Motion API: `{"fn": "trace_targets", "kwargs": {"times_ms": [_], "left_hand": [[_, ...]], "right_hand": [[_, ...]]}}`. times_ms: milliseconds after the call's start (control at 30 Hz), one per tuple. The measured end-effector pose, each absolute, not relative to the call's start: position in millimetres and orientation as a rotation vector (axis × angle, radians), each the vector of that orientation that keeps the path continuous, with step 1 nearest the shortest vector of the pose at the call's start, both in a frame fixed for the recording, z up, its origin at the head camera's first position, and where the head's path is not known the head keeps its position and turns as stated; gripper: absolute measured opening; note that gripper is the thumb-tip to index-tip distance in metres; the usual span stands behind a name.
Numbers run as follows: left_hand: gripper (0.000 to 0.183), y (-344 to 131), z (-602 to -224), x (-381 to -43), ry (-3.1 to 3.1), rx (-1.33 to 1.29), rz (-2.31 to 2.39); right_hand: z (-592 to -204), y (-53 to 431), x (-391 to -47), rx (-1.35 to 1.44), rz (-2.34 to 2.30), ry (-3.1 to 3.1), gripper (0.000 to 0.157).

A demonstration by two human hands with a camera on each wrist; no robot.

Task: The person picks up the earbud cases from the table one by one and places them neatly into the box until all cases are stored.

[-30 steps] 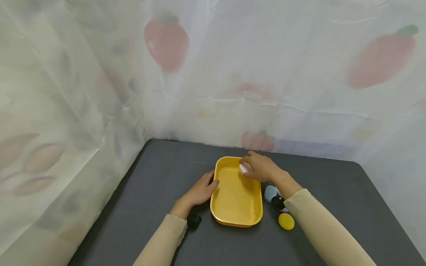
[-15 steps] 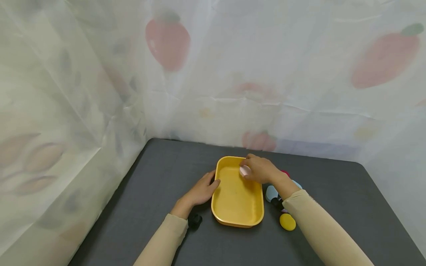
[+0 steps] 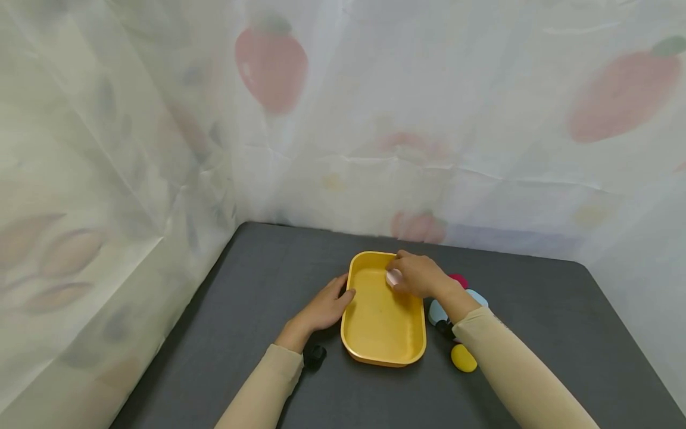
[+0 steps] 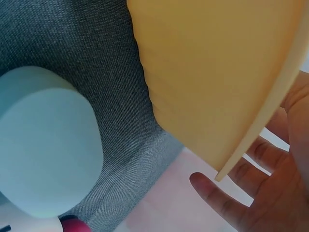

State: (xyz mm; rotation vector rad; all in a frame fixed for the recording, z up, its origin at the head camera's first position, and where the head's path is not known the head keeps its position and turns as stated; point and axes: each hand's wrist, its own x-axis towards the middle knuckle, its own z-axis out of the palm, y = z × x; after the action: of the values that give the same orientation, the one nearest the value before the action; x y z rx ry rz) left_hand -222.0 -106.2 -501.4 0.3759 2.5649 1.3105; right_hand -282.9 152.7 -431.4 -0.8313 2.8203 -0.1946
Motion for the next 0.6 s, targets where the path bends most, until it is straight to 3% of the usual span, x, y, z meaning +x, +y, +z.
{"fn": "trace_targets", "kwargs": {"times_ms": [600], "left_hand": [[0.062,-105.2,-498.6,-220.9,2.572,0.373,1.301]], "right_hand": [[-436.5,146.3,-277.6,-0.812,-0.089,2.863,0.039]]}}
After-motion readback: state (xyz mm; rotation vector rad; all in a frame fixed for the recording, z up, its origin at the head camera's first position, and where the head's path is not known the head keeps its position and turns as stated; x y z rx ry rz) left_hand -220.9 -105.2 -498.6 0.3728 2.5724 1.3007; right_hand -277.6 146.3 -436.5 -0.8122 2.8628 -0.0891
